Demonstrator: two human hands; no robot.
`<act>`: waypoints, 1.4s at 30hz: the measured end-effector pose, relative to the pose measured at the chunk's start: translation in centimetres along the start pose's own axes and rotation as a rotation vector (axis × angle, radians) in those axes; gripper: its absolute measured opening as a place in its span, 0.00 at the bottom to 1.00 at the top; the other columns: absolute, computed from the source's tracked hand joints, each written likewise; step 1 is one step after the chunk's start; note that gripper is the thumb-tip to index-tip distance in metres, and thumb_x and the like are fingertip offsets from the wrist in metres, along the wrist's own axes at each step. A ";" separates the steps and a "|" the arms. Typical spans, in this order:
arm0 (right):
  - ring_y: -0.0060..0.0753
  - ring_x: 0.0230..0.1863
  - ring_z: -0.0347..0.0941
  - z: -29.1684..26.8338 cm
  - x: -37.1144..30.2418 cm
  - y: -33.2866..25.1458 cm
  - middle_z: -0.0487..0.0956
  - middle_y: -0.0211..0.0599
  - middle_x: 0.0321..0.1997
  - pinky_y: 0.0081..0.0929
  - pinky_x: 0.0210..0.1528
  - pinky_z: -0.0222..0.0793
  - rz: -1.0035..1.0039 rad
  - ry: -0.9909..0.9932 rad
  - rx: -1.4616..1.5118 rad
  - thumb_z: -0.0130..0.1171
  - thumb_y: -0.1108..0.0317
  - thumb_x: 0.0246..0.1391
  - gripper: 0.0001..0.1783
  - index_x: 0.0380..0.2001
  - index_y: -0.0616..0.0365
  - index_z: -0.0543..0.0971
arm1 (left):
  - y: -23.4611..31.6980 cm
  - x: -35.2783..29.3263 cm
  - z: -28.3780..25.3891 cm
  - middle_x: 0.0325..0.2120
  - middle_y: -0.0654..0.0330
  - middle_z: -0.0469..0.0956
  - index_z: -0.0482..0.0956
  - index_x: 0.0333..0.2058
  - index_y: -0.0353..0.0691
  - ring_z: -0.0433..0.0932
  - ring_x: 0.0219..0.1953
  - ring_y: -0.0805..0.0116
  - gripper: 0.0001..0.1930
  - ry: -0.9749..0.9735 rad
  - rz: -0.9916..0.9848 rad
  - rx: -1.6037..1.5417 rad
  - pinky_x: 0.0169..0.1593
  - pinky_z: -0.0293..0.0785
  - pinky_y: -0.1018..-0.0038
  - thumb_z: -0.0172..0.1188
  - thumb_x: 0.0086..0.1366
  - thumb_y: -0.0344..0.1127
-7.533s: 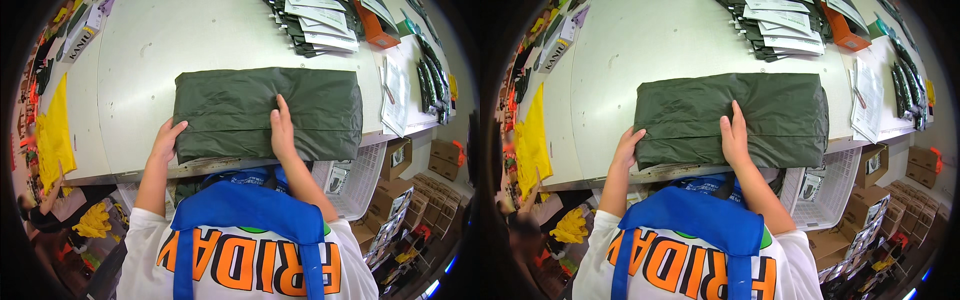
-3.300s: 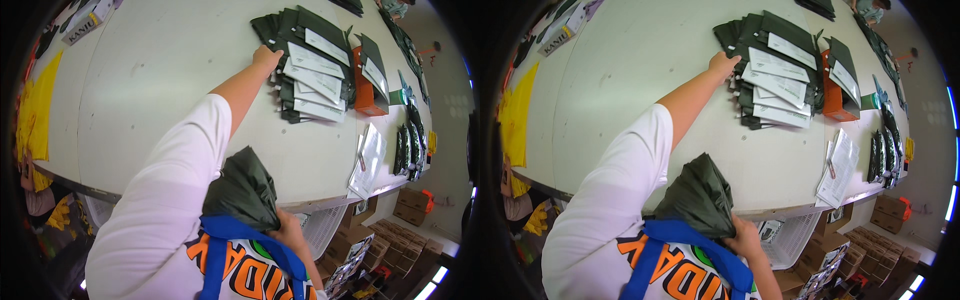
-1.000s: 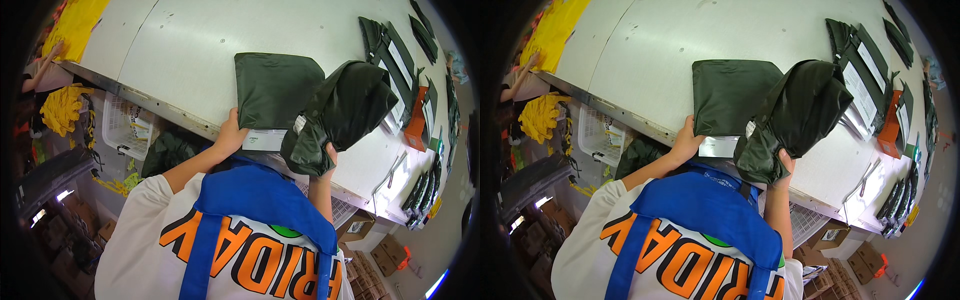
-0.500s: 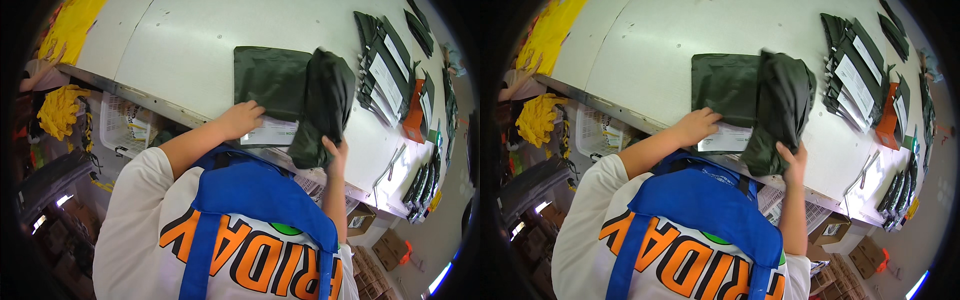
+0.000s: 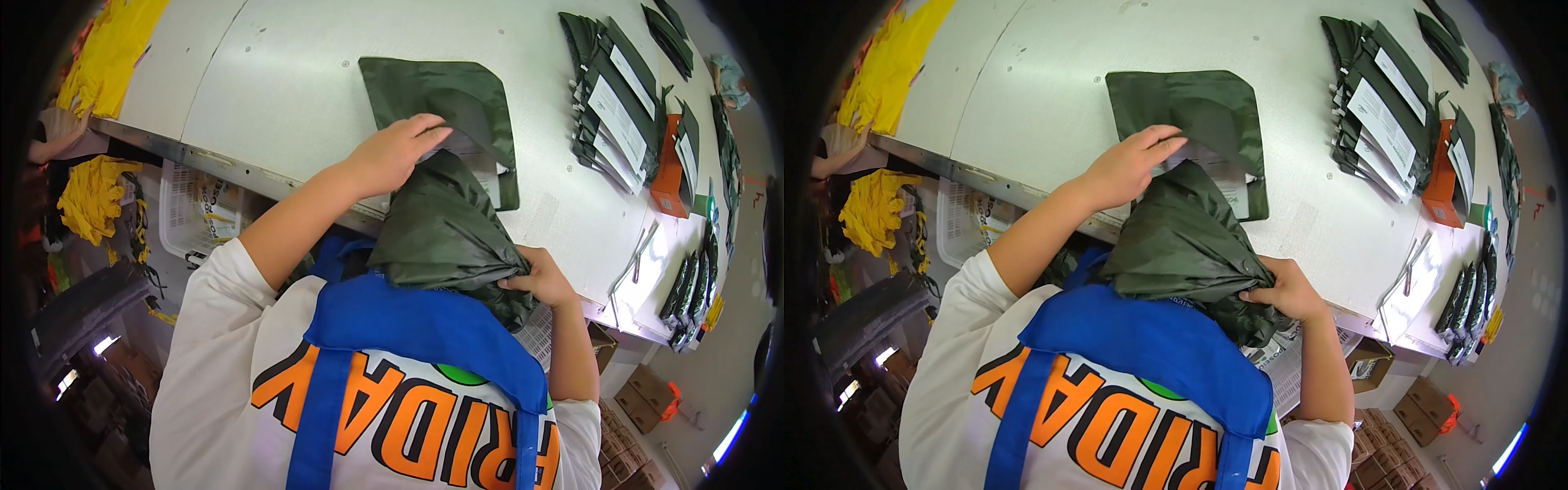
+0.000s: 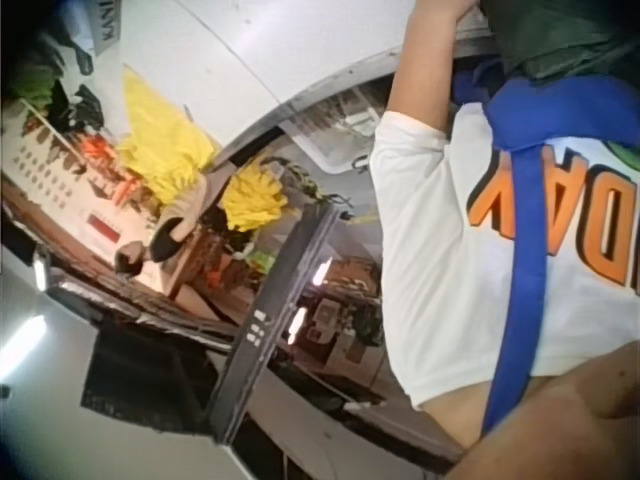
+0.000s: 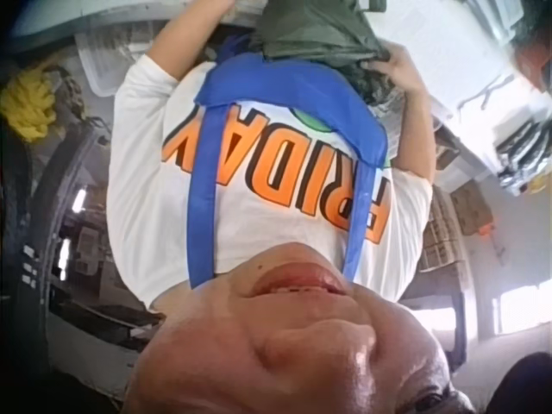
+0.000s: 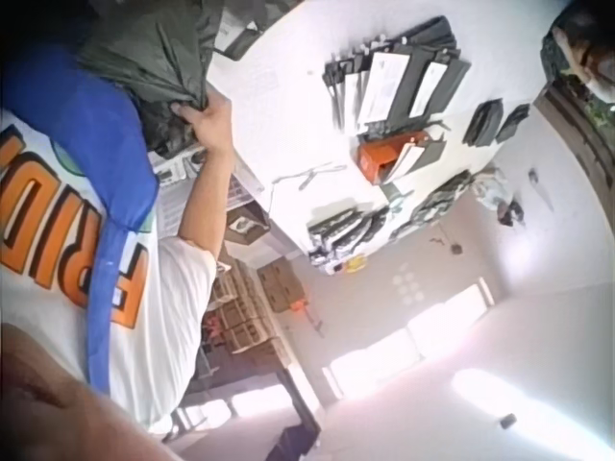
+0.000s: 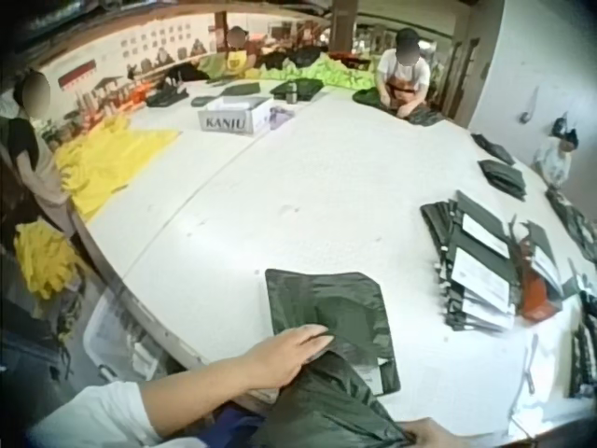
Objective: The person folds a large green fabric item on a white table. They smooth the fabric, fold it in half multiple times, and tuck the edges to create a compact rectangular bundle.
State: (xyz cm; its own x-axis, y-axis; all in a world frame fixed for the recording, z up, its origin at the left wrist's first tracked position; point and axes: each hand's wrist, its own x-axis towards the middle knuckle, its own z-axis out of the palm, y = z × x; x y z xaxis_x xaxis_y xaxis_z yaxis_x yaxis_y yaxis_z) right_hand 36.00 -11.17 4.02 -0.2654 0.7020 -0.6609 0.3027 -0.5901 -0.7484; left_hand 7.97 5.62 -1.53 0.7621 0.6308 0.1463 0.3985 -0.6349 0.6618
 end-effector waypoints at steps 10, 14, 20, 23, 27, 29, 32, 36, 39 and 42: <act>0.30 0.37 0.77 2.8 -0.7 1.2 0.82 0.46 0.37 0.26 0.45 0.70 -0.001 0.755 -0.104 0.62 0.72 0.41 0.29 0.51 0.65 0.73 | 6.1 -1.9 1.7 0.33 0.56 0.70 0.78 0.43 0.38 0.71 0.37 0.58 0.21 0.292 0.028 0.033 0.39 0.71 0.68 0.54 0.49 0.18; 0.33 0.37 0.78 3.7 0.8 0.7 0.81 0.48 0.36 0.27 0.45 0.70 0.026 0.851 -0.122 0.63 0.66 0.44 0.27 0.49 0.65 0.74 | 8.6 -2.8 3.7 0.33 0.57 0.71 0.78 0.40 0.38 0.71 0.36 0.58 0.18 0.334 0.155 0.011 0.38 0.71 0.67 0.56 0.48 0.20; 0.33 0.33 0.77 4.4 2.8 0.3 0.81 0.45 0.31 0.27 0.41 0.69 0.029 0.864 0.005 0.63 0.61 0.45 0.24 0.44 0.63 0.77 | 7.1 0.9 3.1 0.37 0.54 0.71 0.75 0.42 0.40 0.71 0.40 0.52 0.15 0.432 0.026 -0.085 0.45 0.71 0.66 0.56 0.53 0.23; 0.35 0.33 0.77 4.3 2.7 -0.2 0.81 0.45 0.32 0.28 0.41 0.69 0.034 0.859 -0.058 0.63 0.61 0.45 0.24 0.45 0.63 0.77 | 3.1 2.7 3.8 0.46 0.47 0.66 0.61 0.54 0.39 0.68 0.48 0.53 0.30 0.416 -0.332 -0.091 0.49 0.70 0.66 0.61 0.52 0.28; 0.38 0.34 0.78 4.4 2.8 0.1 0.81 0.47 0.33 0.30 0.42 0.69 0.021 0.903 -0.102 0.63 0.61 0.45 0.24 0.45 0.64 0.77 | 3.2 1.9 6.9 0.43 0.44 0.72 0.56 0.53 0.33 0.73 0.46 0.50 0.32 0.233 -0.707 -0.454 0.47 0.72 0.63 0.62 0.52 0.30; 0.41 0.35 0.78 4.5 2.8 0.0 0.81 0.48 0.33 0.31 0.43 0.69 0.011 0.921 -0.119 0.63 0.61 0.45 0.24 0.44 0.64 0.77 | 3.8 2.0 7.1 0.38 0.43 0.75 0.58 0.51 0.30 0.76 0.42 0.47 0.29 0.088 -0.846 -0.650 0.44 0.73 0.61 0.62 0.53 0.30; 0.43 0.37 0.78 3.2 3.3 1.5 0.81 0.49 0.33 0.32 0.43 0.69 -0.015 0.927 0.055 0.63 0.60 0.44 0.23 0.43 0.64 0.77 | 6.1 0.3 8.1 0.30 0.47 0.77 0.63 0.42 0.34 0.77 0.34 0.46 0.21 0.037 -0.316 -0.219 0.37 0.72 0.60 0.62 0.52 0.32; 0.48 0.37 0.78 2.9 3.1 -0.1 0.81 0.50 0.34 0.34 0.42 0.70 -0.028 0.940 -0.031 0.63 0.59 0.44 0.23 0.41 0.63 0.77 | 7.8 -1.4 6.7 0.31 0.51 0.76 0.65 0.38 0.37 0.76 0.35 0.49 0.18 -0.357 -0.269 -0.336 0.35 0.71 0.61 0.62 0.52 0.34; 0.50 0.36 0.77 3.1 2.8 -0.1 0.80 0.50 0.33 0.36 0.41 0.71 -0.003 0.928 -0.208 0.63 0.59 0.44 0.26 0.47 0.61 0.75 | 8.7 1.0 2.9 0.32 0.52 0.74 0.67 0.40 0.37 0.75 0.36 0.51 0.19 0.146 -0.217 -0.193 0.34 0.71 0.61 0.62 0.52 0.35; 0.51 0.34 0.76 3.9 2.7 -1.0 0.80 0.49 0.32 0.39 0.39 0.71 0.036 0.866 -0.359 0.63 0.58 0.43 0.32 0.53 0.61 0.72 | 9.2 5.7 3.9 0.34 0.52 0.74 0.69 0.39 0.38 0.75 0.36 0.53 0.17 0.440 0.094 0.114 0.34 0.72 0.60 0.60 0.51 0.34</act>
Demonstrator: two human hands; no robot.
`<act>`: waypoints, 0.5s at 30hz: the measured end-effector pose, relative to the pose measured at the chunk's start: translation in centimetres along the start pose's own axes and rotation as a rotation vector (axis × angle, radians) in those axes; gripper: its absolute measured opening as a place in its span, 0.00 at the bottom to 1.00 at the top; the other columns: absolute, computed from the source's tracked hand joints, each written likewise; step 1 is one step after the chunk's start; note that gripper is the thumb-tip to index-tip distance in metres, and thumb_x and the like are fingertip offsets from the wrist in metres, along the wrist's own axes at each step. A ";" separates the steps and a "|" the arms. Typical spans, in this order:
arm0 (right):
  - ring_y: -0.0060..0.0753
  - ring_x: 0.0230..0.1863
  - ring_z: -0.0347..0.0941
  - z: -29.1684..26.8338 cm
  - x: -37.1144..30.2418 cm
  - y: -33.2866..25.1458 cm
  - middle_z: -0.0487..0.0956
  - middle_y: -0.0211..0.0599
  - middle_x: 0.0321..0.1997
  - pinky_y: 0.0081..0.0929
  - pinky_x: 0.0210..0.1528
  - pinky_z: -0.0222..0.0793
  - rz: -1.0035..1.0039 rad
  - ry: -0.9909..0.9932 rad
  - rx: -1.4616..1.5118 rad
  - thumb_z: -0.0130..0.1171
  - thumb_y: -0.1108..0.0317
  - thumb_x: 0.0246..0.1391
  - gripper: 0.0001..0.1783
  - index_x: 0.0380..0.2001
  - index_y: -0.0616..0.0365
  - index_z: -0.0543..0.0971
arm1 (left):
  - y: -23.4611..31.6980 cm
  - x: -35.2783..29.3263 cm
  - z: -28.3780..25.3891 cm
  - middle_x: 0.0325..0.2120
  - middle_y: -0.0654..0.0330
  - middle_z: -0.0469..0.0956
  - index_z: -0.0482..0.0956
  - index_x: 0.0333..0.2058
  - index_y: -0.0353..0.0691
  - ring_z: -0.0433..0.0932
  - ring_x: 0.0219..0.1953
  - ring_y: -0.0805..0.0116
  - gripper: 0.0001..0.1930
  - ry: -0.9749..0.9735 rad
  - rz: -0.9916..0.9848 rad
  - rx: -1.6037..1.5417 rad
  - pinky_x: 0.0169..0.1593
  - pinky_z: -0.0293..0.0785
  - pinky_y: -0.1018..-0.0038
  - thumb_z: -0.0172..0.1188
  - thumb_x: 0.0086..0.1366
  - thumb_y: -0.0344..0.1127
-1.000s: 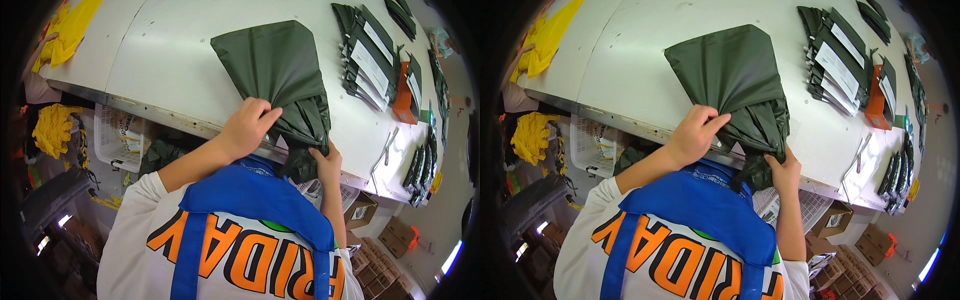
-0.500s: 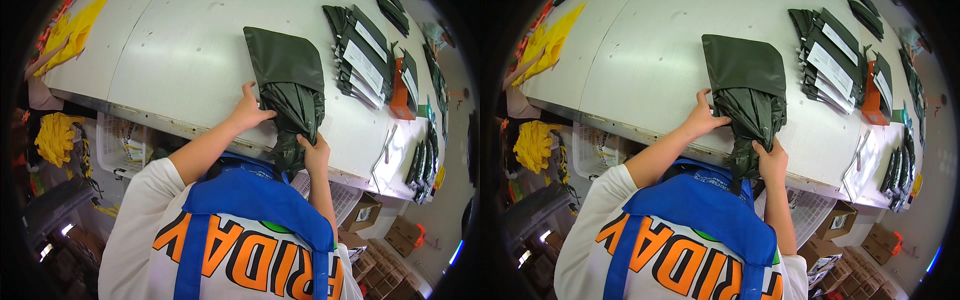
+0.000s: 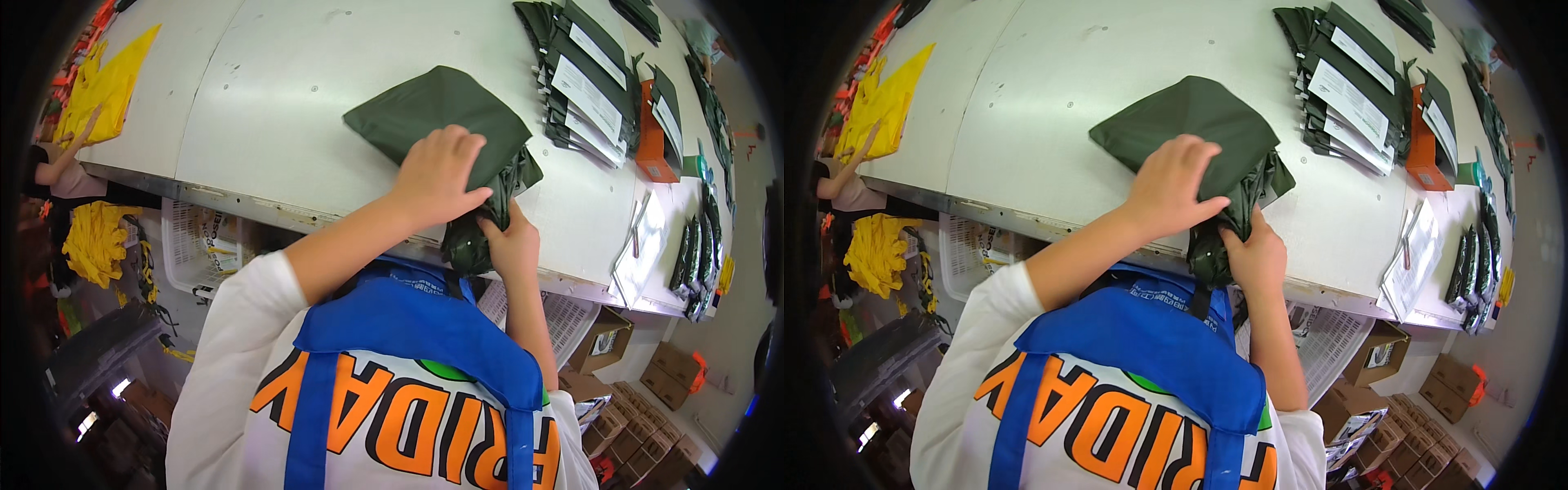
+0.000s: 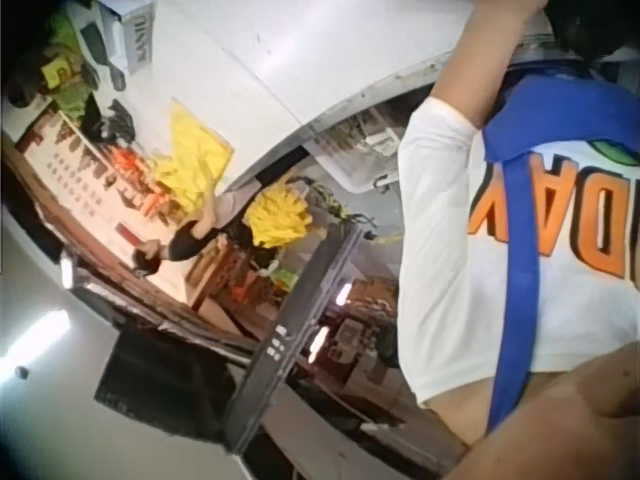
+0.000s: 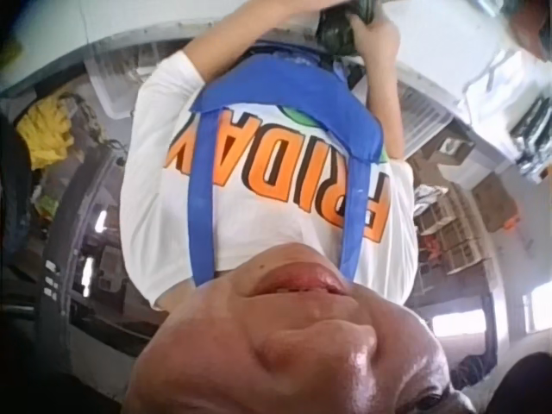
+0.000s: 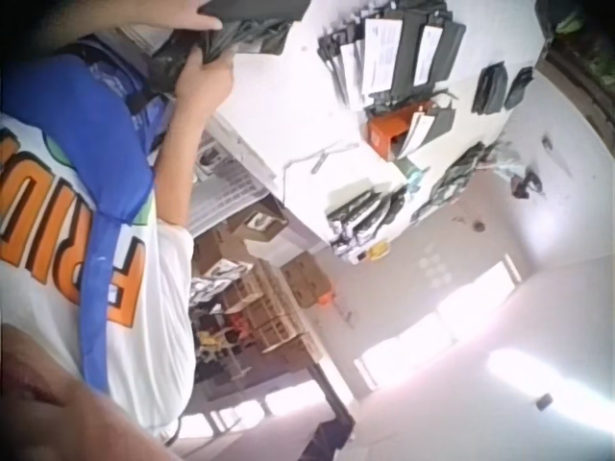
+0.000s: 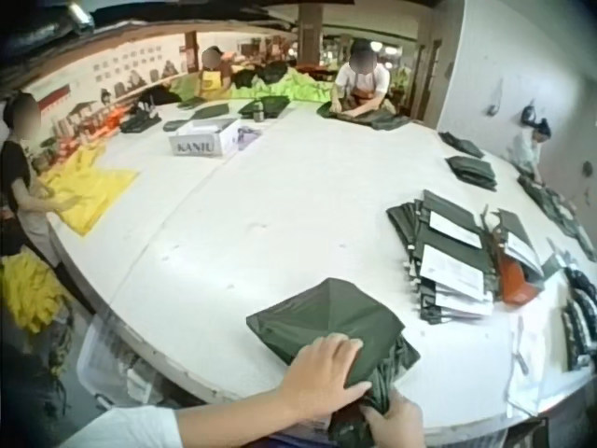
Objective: The person folds a large green fabric item on a white table. They smooth the fabric, fold it in half multiple times, and tuck the edges to create a compact rectangular bundle.
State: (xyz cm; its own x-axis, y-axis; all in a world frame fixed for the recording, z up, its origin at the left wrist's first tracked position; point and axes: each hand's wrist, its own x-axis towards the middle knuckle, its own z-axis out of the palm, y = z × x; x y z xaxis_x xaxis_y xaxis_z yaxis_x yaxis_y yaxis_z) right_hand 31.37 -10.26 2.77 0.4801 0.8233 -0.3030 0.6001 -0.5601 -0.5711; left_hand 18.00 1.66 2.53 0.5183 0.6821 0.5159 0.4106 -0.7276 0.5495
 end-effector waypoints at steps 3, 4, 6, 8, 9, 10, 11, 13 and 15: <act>0.49 0.33 0.76 0.1 -0.6 -0.6 0.79 0.48 0.31 0.40 0.37 0.70 -0.059 -0.034 -0.147 0.64 0.58 0.43 0.36 0.55 0.61 0.70 | -1.0 2.2 1.7 0.32 0.51 0.75 0.70 0.37 0.37 0.75 0.34 0.50 0.15 -0.239 -0.141 0.142 0.35 0.73 0.60 0.58 0.50 0.32; 0.49 0.34 0.76 0.1 -0.9 -0.5 0.78 0.47 0.32 0.39 0.37 0.71 -0.112 -0.007 -0.206 0.65 0.58 0.42 0.37 0.55 0.63 0.69 | -2.3 2.4 2.1 0.29 0.51 0.75 0.71 0.36 0.36 0.76 0.33 0.49 0.12 -0.268 -0.158 0.135 0.36 0.73 0.59 0.55 0.50 0.31; 0.49 0.34 0.76 -0.2 -1.5 -0.4 0.78 0.47 0.32 0.38 0.37 0.71 -0.158 0.041 -0.206 0.65 0.60 0.41 0.36 0.55 0.63 0.70 | -3.5 2.5 1.2 0.27 0.51 0.76 0.74 0.32 0.35 0.76 0.31 0.53 0.09 -0.262 -0.229 -0.009 0.35 0.72 0.62 0.55 0.51 0.29; 0.49 0.34 0.76 -0.2 -1.9 0.0 0.78 0.47 0.31 0.38 0.37 0.71 -0.213 0.088 -0.171 0.66 0.62 0.40 0.35 0.54 0.63 0.71 | -4.1 2.7 -0.4 0.26 0.56 0.76 0.75 0.33 0.34 0.76 0.28 0.64 0.08 -0.305 -0.349 -0.277 0.33 0.71 0.68 0.56 0.52 0.28; 0.49 0.33 0.75 -0.3 -2.1 0.5 0.78 0.46 0.31 0.38 0.36 0.71 -0.239 0.117 -0.141 0.66 0.63 0.40 0.35 0.54 0.63 0.71 | -4.3 2.8 -1.1 0.25 0.59 0.75 0.75 0.34 0.34 0.75 0.26 0.71 0.08 -0.346 -0.429 -0.456 0.32 0.71 0.72 0.56 0.53 0.27; 0.48 0.33 0.75 -0.3 -2.2 0.9 0.78 0.46 0.31 0.38 0.36 0.71 -0.265 0.147 -0.111 0.66 0.64 0.39 0.35 0.54 0.63 0.71 | -4.6 2.7 -1.6 0.24 0.65 0.73 0.75 0.37 0.34 0.71 0.26 0.79 0.09 -0.383 -0.492 -0.554 0.31 0.70 0.78 0.57 0.55 0.27; 0.48 0.33 0.75 -0.5 -2.3 1.0 0.78 0.45 0.31 0.37 0.36 0.70 -0.271 0.136 -0.101 0.66 0.64 0.39 0.34 0.53 0.63 0.72 | -4.9 2.7 -1.9 0.23 0.67 0.73 0.75 0.36 0.33 0.72 0.27 0.80 0.09 -0.437 -0.615 -0.750 0.30 0.70 0.80 0.56 0.56 0.27; 0.47 0.32 0.75 -0.7 -2.3 1.0 0.78 0.44 0.30 0.37 0.35 0.70 -0.282 0.116 -0.079 0.66 0.65 0.38 0.34 0.53 0.63 0.72 | -4.8 3.0 -2.6 0.23 0.66 0.73 0.75 0.37 0.33 0.71 0.26 0.80 0.10 -0.502 -0.691 -0.847 0.30 0.69 0.82 0.58 0.55 0.28; 0.45 0.32 0.74 -0.9 -2.3 0.7 0.78 0.43 0.30 0.36 0.35 0.70 -0.334 0.105 -0.130 0.66 0.66 0.37 0.34 0.52 0.63 0.73 | -3.9 3.4 -2.3 0.25 0.64 0.74 0.75 0.39 0.32 0.72 0.26 0.79 0.12 -0.499 -0.675 -0.714 0.30 0.70 0.81 0.59 0.55 0.29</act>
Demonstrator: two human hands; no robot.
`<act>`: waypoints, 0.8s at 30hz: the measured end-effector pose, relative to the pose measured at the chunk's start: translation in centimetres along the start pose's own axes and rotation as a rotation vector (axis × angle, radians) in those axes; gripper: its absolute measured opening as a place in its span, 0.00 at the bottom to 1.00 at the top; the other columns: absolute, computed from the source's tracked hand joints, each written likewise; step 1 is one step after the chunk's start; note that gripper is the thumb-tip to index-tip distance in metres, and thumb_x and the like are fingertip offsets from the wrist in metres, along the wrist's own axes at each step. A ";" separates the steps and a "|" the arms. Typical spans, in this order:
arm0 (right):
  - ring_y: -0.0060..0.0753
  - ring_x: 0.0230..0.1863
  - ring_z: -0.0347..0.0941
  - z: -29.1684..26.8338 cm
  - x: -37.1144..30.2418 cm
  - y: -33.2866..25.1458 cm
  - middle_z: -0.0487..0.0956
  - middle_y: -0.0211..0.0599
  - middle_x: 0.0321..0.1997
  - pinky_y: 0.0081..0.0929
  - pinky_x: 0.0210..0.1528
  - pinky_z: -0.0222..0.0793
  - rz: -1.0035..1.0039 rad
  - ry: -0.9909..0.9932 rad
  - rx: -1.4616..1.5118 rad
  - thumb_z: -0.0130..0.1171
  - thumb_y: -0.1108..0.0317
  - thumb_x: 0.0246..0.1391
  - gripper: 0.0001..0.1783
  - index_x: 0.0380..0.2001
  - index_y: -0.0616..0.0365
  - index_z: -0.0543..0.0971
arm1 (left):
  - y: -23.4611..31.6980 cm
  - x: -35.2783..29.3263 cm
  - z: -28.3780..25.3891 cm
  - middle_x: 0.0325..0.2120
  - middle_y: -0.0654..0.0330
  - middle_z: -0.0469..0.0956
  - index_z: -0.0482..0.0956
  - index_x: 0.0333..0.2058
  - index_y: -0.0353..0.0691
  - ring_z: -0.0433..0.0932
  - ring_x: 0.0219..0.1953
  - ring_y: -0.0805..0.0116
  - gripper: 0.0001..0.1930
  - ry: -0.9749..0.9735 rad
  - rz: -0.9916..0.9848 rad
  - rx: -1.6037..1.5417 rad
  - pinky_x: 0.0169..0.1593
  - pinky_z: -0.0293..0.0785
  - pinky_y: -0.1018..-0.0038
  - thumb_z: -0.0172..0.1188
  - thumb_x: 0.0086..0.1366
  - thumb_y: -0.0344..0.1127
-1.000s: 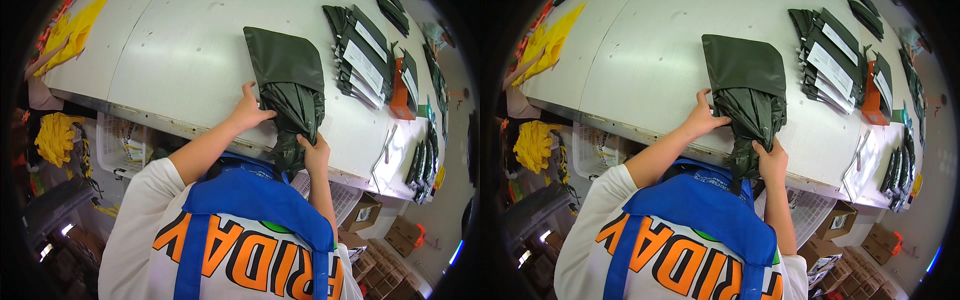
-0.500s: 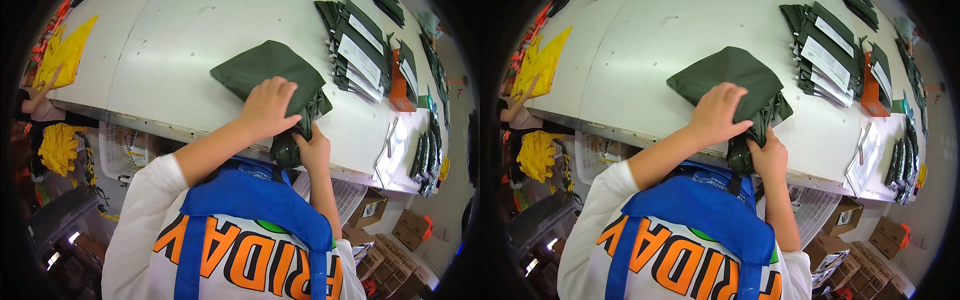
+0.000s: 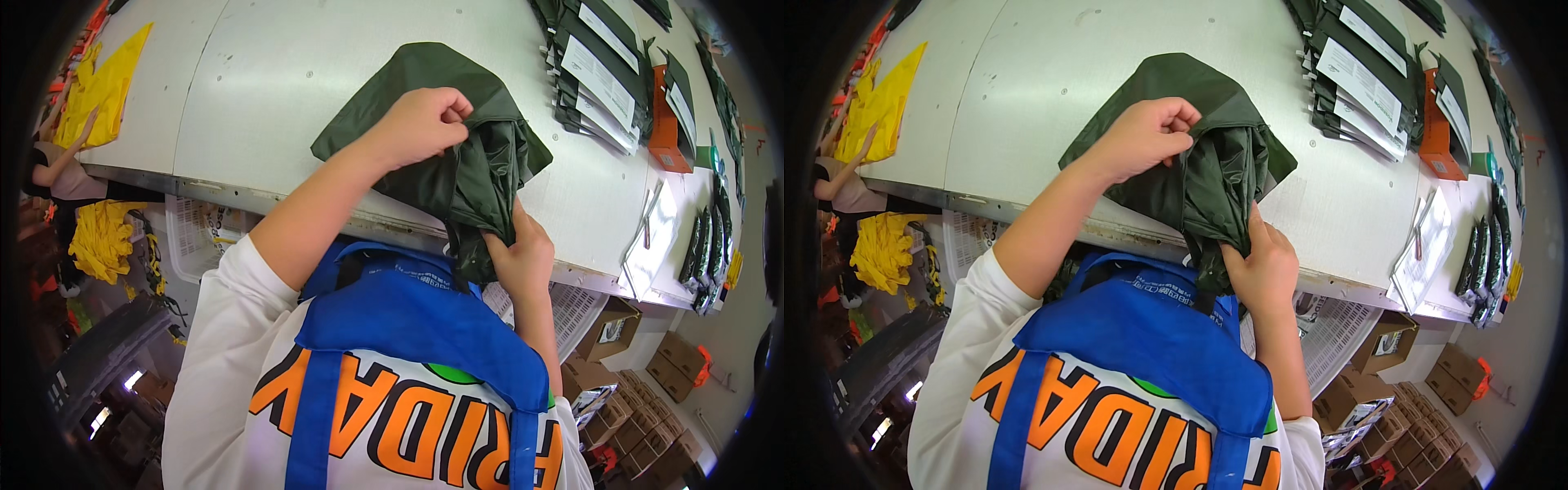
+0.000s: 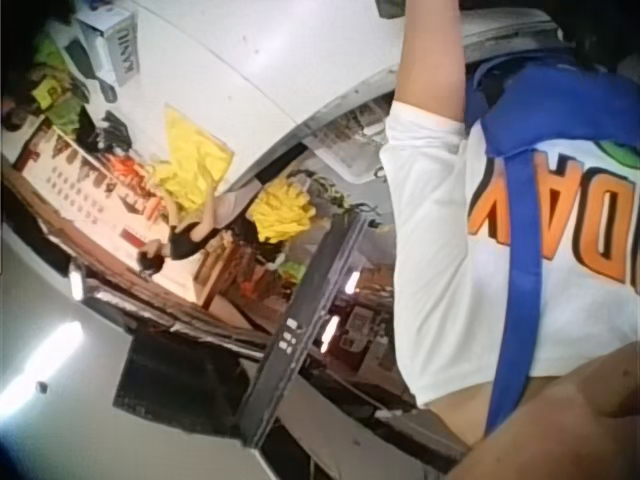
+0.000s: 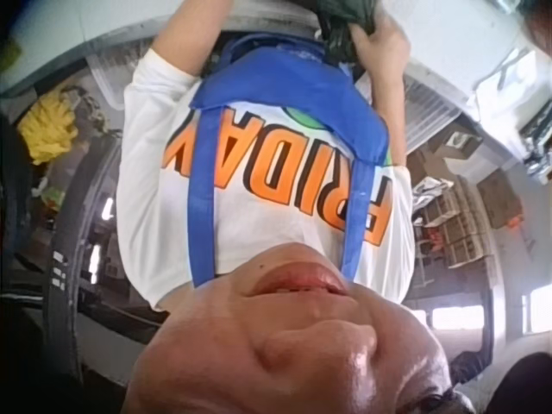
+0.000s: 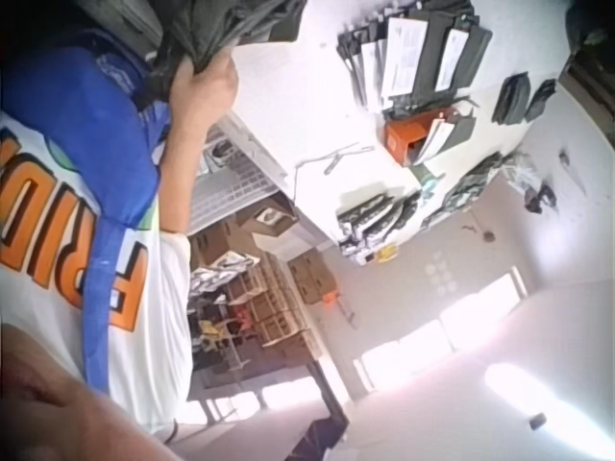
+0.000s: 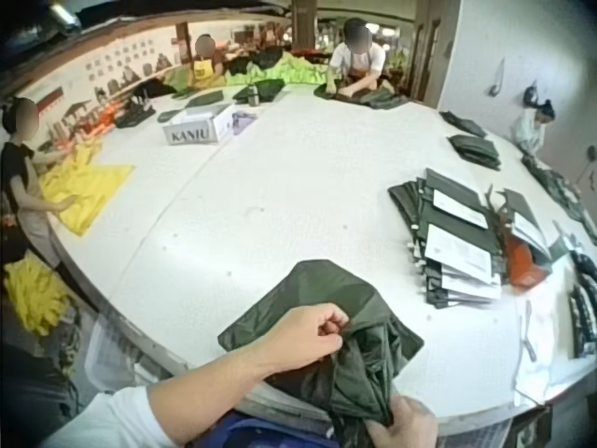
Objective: The person folds a large green fabric item on a white table. They smooth the fabric, fold it in half multiple times, and tuck the edges to create a compact rectangular bundle.
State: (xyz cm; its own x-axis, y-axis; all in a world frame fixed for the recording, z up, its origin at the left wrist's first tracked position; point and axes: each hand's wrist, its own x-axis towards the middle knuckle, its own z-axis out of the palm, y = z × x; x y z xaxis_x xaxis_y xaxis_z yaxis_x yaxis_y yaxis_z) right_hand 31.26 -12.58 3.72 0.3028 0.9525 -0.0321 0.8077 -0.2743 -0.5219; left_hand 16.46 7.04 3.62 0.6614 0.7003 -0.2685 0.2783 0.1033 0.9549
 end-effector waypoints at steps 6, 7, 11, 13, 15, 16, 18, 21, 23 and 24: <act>0.42 0.31 0.73 0.0 0.6 -0.3 0.77 0.39 0.30 0.35 0.35 0.69 -0.213 -0.028 -0.156 0.64 0.68 0.33 0.34 0.51 0.61 0.74 | -0.2 1.9 3.4 0.29 0.55 0.76 0.75 0.32 0.35 0.77 0.31 0.57 0.10 0.342 0.348 0.718 0.33 0.74 0.66 0.59 0.55 0.36; 0.42 0.31 0.73 0.0 0.6 -0.4 0.77 0.38 0.29 0.35 0.35 0.69 -0.236 -0.045 -0.176 0.64 0.68 0.33 0.34 0.51 0.61 0.74 | 0.0 1.9 3.4 0.29 0.56 0.75 0.75 0.31 0.36 0.76 0.31 0.57 0.08 0.293 0.380 0.801 0.34 0.74 0.65 0.57 0.55 0.34; 0.44 0.30 0.74 0.9 1.9 -0.3 0.76 0.40 0.27 0.38 0.32 0.68 -0.244 -0.065 -0.190 0.63 0.68 0.35 0.17 0.34 0.60 0.78 | 0.0 -0.2 7.7 0.26 0.58 0.73 0.75 0.28 0.40 0.74 0.33 0.58 0.05 -0.028 0.631 0.864 0.33 0.73 0.65 0.55 0.54 0.33; 0.49 0.28 0.73 1.6 2.2 -0.7 0.76 0.44 0.23 0.41 0.30 0.68 -0.111 0.065 0.031 0.62 0.67 0.38 0.10 0.25 0.60 0.76 | 0.6 -1.3 8.4 0.26 0.58 0.73 0.75 0.28 0.40 0.74 0.33 0.58 0.05 -0.068 0.590 0.700 0.33 0.72 0.65 0.55 0.55 0.34; 0.50 0.28 0.74 1.6 2.3 0.1 0.76 0.46 0.23 0.40 0.32 0.69 0.153 0.041 0.140 0.63 0.67 0.40 0.11 0.27 0.62 0.76 | -0.2 -1.8 6.5 0.26 0.58 0.73 0.76 0.30 0.40 0.74 0.32 0.57 0.05 0.016 0.754 0.565 0.34 0.71 0.65 0.57 0.56 0.33; 0.50 0.29 0.75 1.3 2.3 0.8 0.77 0.48 0.24 0.38 0.33 0.69 0.342 -0.012 0.196 0.63 0.66 0.41 0.12 0.29 0.63 0.76 | -0.7 -2.6 5.6 0.27 0.59 0.74 0.77 0.33 0.40 0.73 0.32 0.57 0.07 0.191 0.914 0.463 0.36 0.71 0.66 0.61 0.54 0.31; 0.37 0.30 0.76 0.6 2.2 1.1 0.80 0.47 0.27 0.30 0.37 0.69 0.466 0.068 0.424 0.63 0.67 0.43 0.16 0.35 0.66 0.77 | -3.3 -5.2 1.9 0.35 0.55 0.73 0.74 0.42 0.39 0.73 0.39 0.59 0.19 0.233 0.821 0.402 0.44 0.70 0.66 0.63 0.48 0.26; 0.25 0.32 0.72 1.3 2.7 2.0 0.80 0.38 0.29 0.25 0.38 0.67 0.507 0.142 0.757 0.63 0.69 0.45 0.18 0.38 0.70 0.77 | -11.7 -7.9 2.7 0.57 0.48 0.59 0.53 0.60 0.37 0.62 0.56 0.54 0.41 0.146 0.388 0.148 0.56 0.63 0.63 0.63 0.48 0.29; 0.24 0.33 0.72 1.3 3.1 1.3 0.79 0.36 0.33 0.21 0.39 0.67 0.495 0.138 0.912 0.61 0.71 0.48 0.16 0.40 0.69 0.76 | -11.3 -7.8 4.0 0.64 0.44 0.53 0.38 0.67 0.37 0.55 0.65 0.48 0.49 -0.012 0.436 0.081 0.63 0.55 0.64 0.61 0.51 0.28; 0.23 0.34 0.72 1.4 3.0 0.9 0.78 0.34 0.35 0.19 0.40 0.67 0.487 0.127 0.988 0.61 0.73 0.50 0.15 0.41 0.69 0.75 | -11.2 -7.2 4.4 0.63 0.44 0.55 0.39 0.67 0.37 0.56 0.64 0.49 0.48 0.055 0.405 0.058 0.63 0.56 0.65 0.60 0.52 0.27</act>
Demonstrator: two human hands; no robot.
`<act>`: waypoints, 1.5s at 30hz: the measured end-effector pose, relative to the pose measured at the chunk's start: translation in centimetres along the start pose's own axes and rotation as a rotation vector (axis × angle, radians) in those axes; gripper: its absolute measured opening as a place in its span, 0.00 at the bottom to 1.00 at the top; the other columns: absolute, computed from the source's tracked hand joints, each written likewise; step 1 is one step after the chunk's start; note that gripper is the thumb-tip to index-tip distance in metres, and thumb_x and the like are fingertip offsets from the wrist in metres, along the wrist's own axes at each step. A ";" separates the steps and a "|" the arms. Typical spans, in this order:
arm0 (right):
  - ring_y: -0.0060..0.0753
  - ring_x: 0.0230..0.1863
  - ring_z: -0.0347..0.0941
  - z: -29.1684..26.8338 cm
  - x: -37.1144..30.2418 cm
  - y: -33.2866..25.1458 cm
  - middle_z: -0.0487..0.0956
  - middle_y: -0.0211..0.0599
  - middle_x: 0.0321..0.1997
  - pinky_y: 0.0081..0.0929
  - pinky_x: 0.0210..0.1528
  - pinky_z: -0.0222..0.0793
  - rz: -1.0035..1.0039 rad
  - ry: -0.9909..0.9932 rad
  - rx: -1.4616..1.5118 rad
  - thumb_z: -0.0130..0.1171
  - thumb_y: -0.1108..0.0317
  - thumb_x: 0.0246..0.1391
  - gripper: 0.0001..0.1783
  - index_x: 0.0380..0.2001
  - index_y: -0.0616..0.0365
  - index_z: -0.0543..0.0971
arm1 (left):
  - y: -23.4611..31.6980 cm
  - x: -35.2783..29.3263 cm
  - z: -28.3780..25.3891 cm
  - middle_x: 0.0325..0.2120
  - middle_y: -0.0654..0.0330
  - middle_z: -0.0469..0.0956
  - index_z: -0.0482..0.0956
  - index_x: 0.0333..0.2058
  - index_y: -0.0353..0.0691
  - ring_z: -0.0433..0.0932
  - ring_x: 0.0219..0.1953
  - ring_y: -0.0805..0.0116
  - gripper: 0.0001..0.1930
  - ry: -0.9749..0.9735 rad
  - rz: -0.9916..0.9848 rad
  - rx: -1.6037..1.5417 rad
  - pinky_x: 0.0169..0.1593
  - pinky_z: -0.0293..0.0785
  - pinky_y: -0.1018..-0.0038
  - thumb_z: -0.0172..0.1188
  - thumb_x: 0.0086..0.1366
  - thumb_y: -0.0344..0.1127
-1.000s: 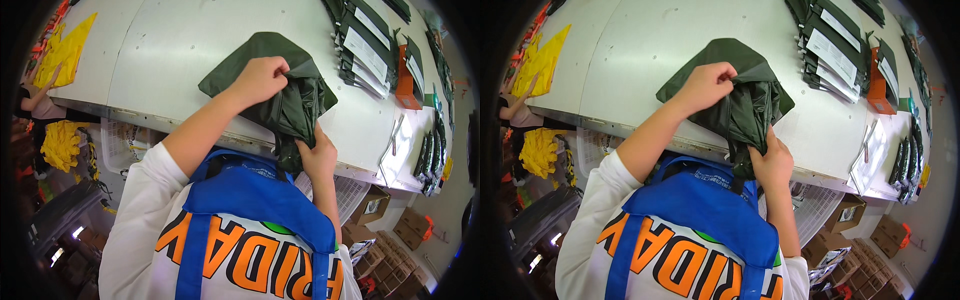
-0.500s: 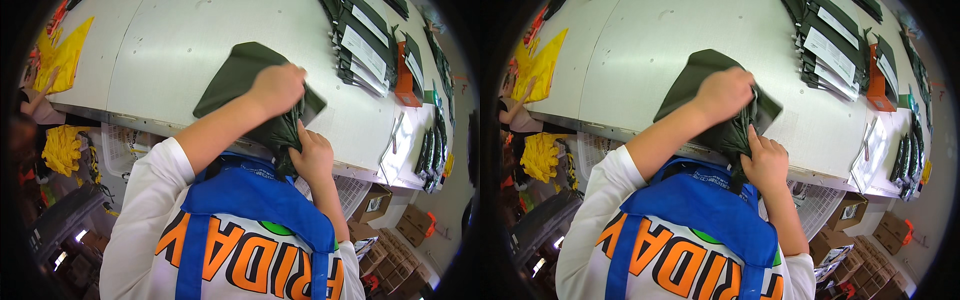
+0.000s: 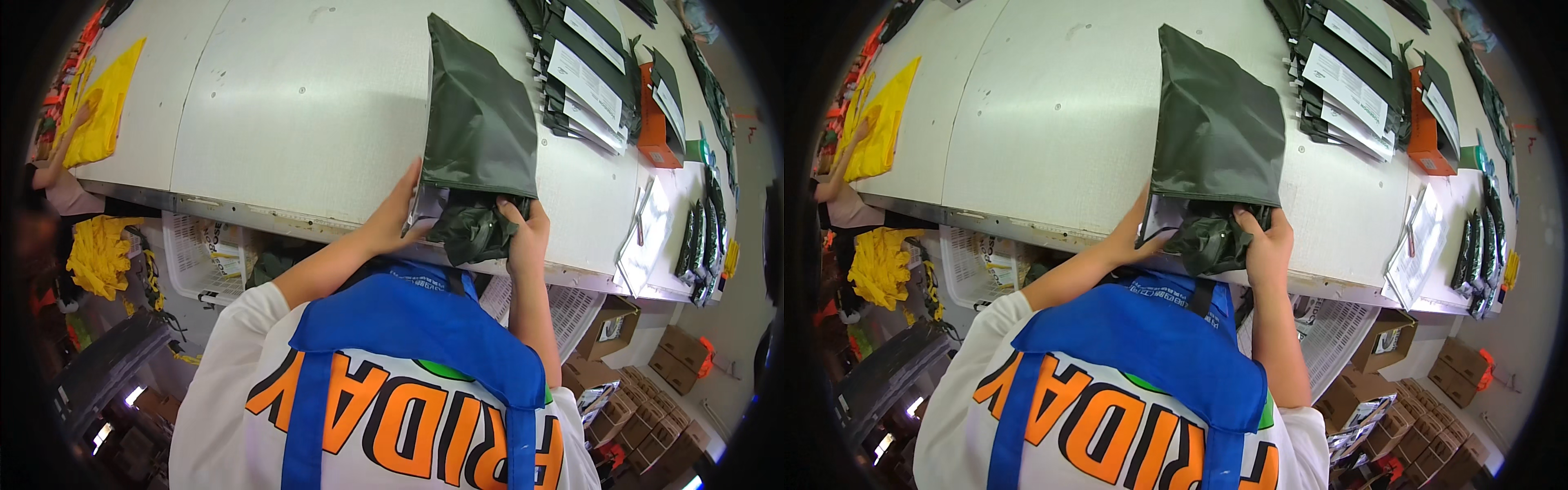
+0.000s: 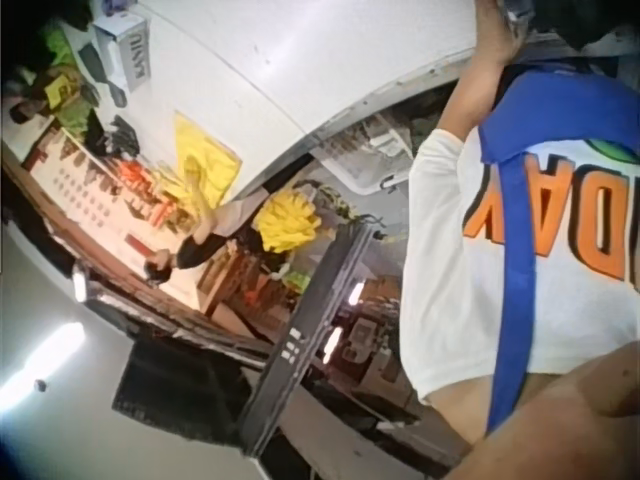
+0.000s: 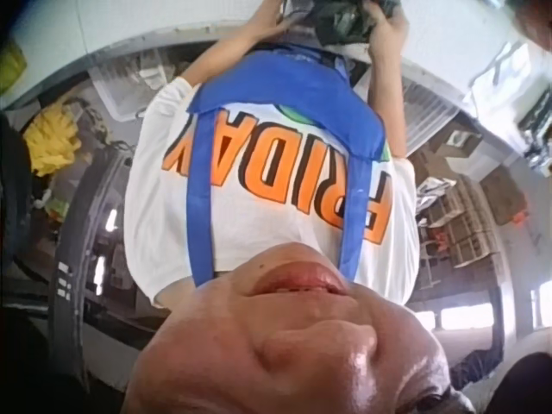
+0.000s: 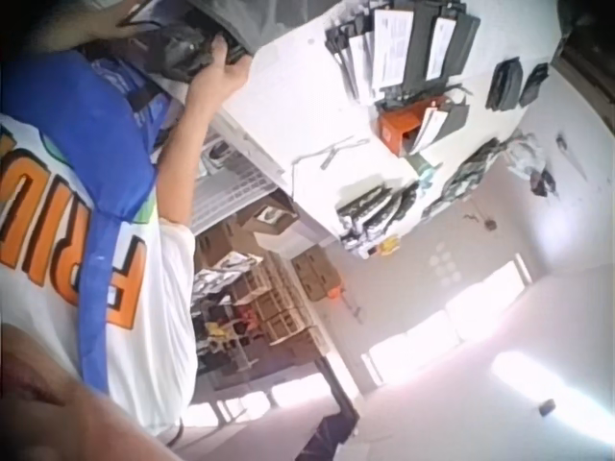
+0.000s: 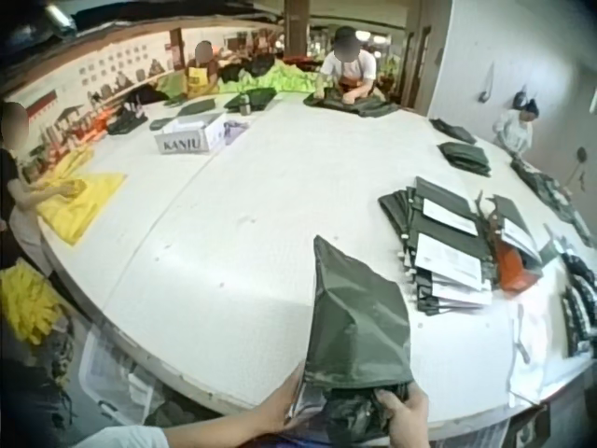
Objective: The person folds a large green fabric item on a white table. They smooth the fabric, fold it in half multiple times, and tuck the edges to create a compact rectangular bundle.
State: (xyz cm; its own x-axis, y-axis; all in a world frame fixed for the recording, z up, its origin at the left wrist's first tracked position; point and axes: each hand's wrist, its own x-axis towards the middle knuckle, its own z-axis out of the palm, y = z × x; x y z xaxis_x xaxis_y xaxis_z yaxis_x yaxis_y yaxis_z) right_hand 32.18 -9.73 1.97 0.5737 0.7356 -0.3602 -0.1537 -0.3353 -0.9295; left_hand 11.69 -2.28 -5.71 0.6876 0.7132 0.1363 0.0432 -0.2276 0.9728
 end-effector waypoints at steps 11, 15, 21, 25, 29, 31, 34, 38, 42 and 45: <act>0.38 0.40 0.74 2.0 1.4 -1.2 0.78 0.50 0.40 0.29 0.47 0.66 -0.195 0.042 -0.205 0.62 0.61 0.50 0.26 0.46 0.70 0.71 | 2.0 -0.3 -0.4 0.56 0.48 0.67 0.44 0.66 0.40 0.68 0.57 0.51 0.46 -0.233 -0.247 -0.120 0.57 0.64 0.66 0.60 0.51 0.26; 0.66 0.45 0.71 3.5 3.5 0.9 0.75 0.62 0.41 0.46 0.46 0.66 -0.083 0.028 -0.692 0.57 0.50 0.54 0.36 0.54 0.66 0.58 | 0.2 0.0 -3.8 0.62 0.57 0.57 0.43 0.66 0.42 0.60 0.61 0.60 0.50 -0.341 -0.675 -0.878 0.60 0.58 0.67 0.66 0.49 0.39; 0.60 0.44 0.71 3.2 3.5 1.9 0.72 0.54 0.45 0.44 0.43 0.68 -0.786 0.106 -1.399 0.51 0.67 0.54 0.15 0.42 0.66 0.69 | 1.5 1.7 -0.2 0.63 0.53 0.52 0.39 0.66 0.42 0.52 0.65 0.59 0.56 0.123 -0.683 -0.699 0.64 0.53 0.63 0.70 0.49 0.52; 0.56 0.44 0.70 4.6 1.6 0.8 0.71 0.49 0.45 0.39 0.43 0.68 -0.845 -0.086 -1.462 0.52 0.74 0.47 0.09 0.34 0.64 0.72 | 3.7 4.1 0.4 0.61 0.49 0.53 0.39 0.65 0.38 0.55 0.63 0.58 0.53 0.240 -0.757 -0.450 0.62 0.56 0.66 0.69 0.50 0.39; 0.58 0.40 0.70 4.8 3.0 0.3 0.72 0.54 0.37 0.45 0.42 0.67 -0.623 -0.226 -1.038 0.51 0.75 0.51 0.07 0.33 0.66 0.72 | 0.9 2.9 -0.7 0.59 0.49 0.57 0.37 0.66 0.39 0.59 0.61 0.59 0.48 0.165 -0.592 -0.482 0.60 0.59 0.70 0.58 0.50 0.26; 0.60 0.41 0.70 5.4 4.4 0.5 0.74 0.56 0.35 0.44 0.44 0.68 -0.643 -0.276 -0.955 0.50 0.70 0.55 0.09 0.35 0.64 0.73 | 0.2 2.2 -1.0 0.58 0.49 0.59 0.36 0.66 0.40 0.60 0.60 0.60 0.48 0.162 -0.566 -0.480 0.59 0.59 0.72 0.54 0.49 0.23; 0.60 0.44 0.70 4.3 7.1 1.6 0.75 0.55 0.42 0.42 0.46 0.67 -0.876 -0.505 -1.216 0.46 0.64 0.58 0.14 0.39 0.61 0.75 | 0.5 2.0 -1.6 0.58 0.50 0.58 0.36 0.67 0.41 0.59 0.60 0.60 0.48 0.127 -0.578 -0.535 0.60 0.58 0.70 0.54 0.51 0.23; 0.57 0.63 0.56 5.3 6.6 6.5 0.65 0.51 0.62 0.49 0.64 0.48 -0.824 -0.269 -1.121 0.47 0.55 0.55 0.26 0.56 0.54 0.70 | 1.8 3.0 -1.4 0.60 0.50 0.55 0.36 0.66 0.41 0.57 0.62 0.60 0.51 0.072 -0.538 -0.589 0.63 0.55 0.69 0.60 0.49 0.23; 0.59 0.64 0.54 6.0 6.3 7.5 0.63 0.55 0.62 0.47 0.67 0.44 -0.777 -0.269 -1.000 0.47 0.60 0.54 0.27 0.57 0.58 0.67 | 1.2 2.7 -0.4 0.62 0.49 0.52 0.35 0.66 0.41 0.53 0.65 0.59 0.55 0.131 -0.477 -0.388 0.64 0.51 0.69 0.63 0.45 0.22; 0.52 0.58 0.63 3.9 8.7 2.6 0.73 0.47 0.54 0.44 0.63 0.53 -0.882 -0.452 -1.254 0.47 0.66 0.51 0.20 0.47 0.59 0.75 | 0.7 1.9 -0.8 0.62 0.49 0.52 0.36 0.67 0.41 0.54 0.64 0.58 0.53 0.145 -0.538 -0.480 0.63 0.52 0.71 0.59 0.45 0.20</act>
State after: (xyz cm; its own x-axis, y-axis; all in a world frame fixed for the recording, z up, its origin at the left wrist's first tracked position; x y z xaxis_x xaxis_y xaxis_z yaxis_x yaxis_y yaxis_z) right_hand 33.60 -1.94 -3.87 -0.1885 0.9818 0.0253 0.9407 0.1879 -0.2824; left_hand 12.49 -0.57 -4.57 0.5562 0.7330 -0.3916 0.0026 0.4697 0.8828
